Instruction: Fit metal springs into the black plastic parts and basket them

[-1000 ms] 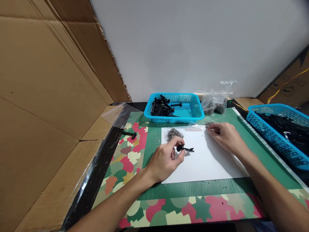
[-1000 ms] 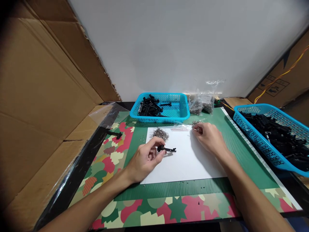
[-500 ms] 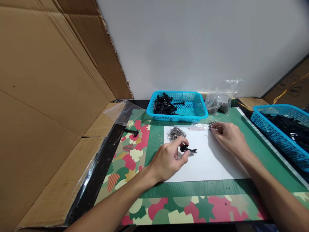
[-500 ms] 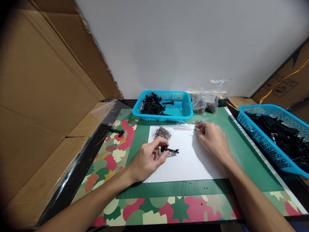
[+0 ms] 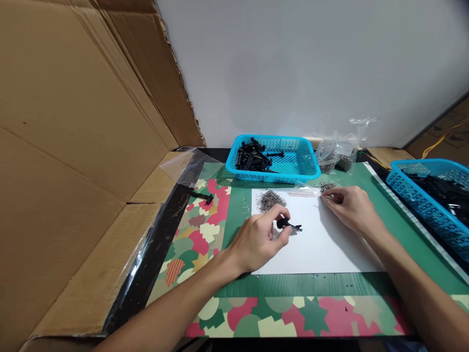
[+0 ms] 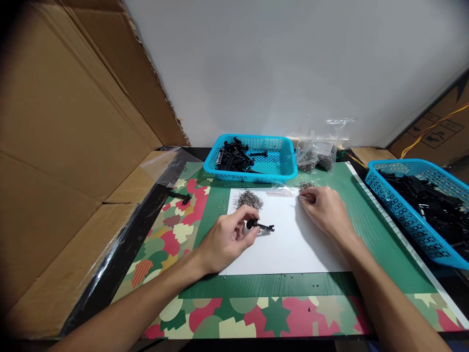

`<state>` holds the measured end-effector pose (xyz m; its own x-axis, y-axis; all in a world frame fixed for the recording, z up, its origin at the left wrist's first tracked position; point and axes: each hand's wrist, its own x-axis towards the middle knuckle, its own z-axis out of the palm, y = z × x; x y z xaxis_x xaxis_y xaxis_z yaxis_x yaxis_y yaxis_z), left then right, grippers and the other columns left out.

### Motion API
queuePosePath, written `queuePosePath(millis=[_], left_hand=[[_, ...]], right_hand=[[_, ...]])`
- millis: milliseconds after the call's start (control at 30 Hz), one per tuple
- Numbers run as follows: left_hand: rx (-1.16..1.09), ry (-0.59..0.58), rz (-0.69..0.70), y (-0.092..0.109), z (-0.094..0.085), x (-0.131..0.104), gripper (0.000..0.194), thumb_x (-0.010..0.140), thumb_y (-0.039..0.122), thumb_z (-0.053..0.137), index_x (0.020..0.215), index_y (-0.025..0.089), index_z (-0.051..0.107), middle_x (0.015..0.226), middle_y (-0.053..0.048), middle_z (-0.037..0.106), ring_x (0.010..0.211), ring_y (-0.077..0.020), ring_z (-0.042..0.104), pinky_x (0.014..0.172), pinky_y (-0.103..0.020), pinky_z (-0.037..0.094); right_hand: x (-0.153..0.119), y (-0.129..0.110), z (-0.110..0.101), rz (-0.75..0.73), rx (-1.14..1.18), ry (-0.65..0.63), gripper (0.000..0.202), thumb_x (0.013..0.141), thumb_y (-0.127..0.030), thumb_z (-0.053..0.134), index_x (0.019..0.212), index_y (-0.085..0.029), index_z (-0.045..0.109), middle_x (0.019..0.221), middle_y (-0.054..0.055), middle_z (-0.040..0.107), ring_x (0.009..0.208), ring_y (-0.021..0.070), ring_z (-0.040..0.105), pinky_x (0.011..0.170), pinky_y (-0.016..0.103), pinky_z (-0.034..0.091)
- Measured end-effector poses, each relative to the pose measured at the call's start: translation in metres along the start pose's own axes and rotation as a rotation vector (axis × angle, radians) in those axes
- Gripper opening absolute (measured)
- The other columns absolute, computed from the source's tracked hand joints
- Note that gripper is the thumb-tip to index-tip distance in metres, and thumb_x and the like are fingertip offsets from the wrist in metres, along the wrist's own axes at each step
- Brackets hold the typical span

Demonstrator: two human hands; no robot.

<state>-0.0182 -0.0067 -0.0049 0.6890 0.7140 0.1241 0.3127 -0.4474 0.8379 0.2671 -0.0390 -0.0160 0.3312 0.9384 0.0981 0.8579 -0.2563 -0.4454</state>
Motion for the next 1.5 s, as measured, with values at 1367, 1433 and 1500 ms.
queuePosePath(millis=[1367,1433,1500], left_hand=[[-0.191,0.029,-0.03,-0.004,-0.003,0.004,0.018,0.097,0.029,0.063,0.111,0.02,0.057,0.09,0.003,0.059,0.053,-0.0052,0.041,0.053,-0.023,0.032],[-0.202,0.027,-0.025,-0.004,-0.003,0.004,0.017,0.097,0.029,0.063,0.111,0.02,0.057,0.088,0.004,0.058,0.054,-0.0053,0.041,0.053,-0.023,0.031],[-0.207,0.025,-0.024,-0.004,-0.003,0.004,0.017,0.097,0.03,0.062,0.11,0.02,0.057,0.087,0.004,0.057,0.054,-0.0054,0.041,0.053,-0.023,0.031]], right_hand=[[0.006,0.015,-0.015,-0.14,0.143,-0.118,0.03,0.094,-0.047,0.054,0.089,-0.02,0.067,0.071,0.005,0.069,0.061,0.0186,0.056,0.057,0.03,0.036],[0.006,0.016,-0.017,-0.108,0.162,-0.061,0.032,0.094,-0.049,0.052,0.09,-0.02,0.065,0.068,0.005,0.068,0.058,0.0177,0.053,0.055,0.029,0.034],[0.006,0.018,-0.017,-0.085,0.138,-0.027,0.031,0.094,-0.048,0.052,0.089,-0.02,0.065,0.068,0.006,0.068,0.057,0.0176,0.052,0.055,0.03,0.032]])
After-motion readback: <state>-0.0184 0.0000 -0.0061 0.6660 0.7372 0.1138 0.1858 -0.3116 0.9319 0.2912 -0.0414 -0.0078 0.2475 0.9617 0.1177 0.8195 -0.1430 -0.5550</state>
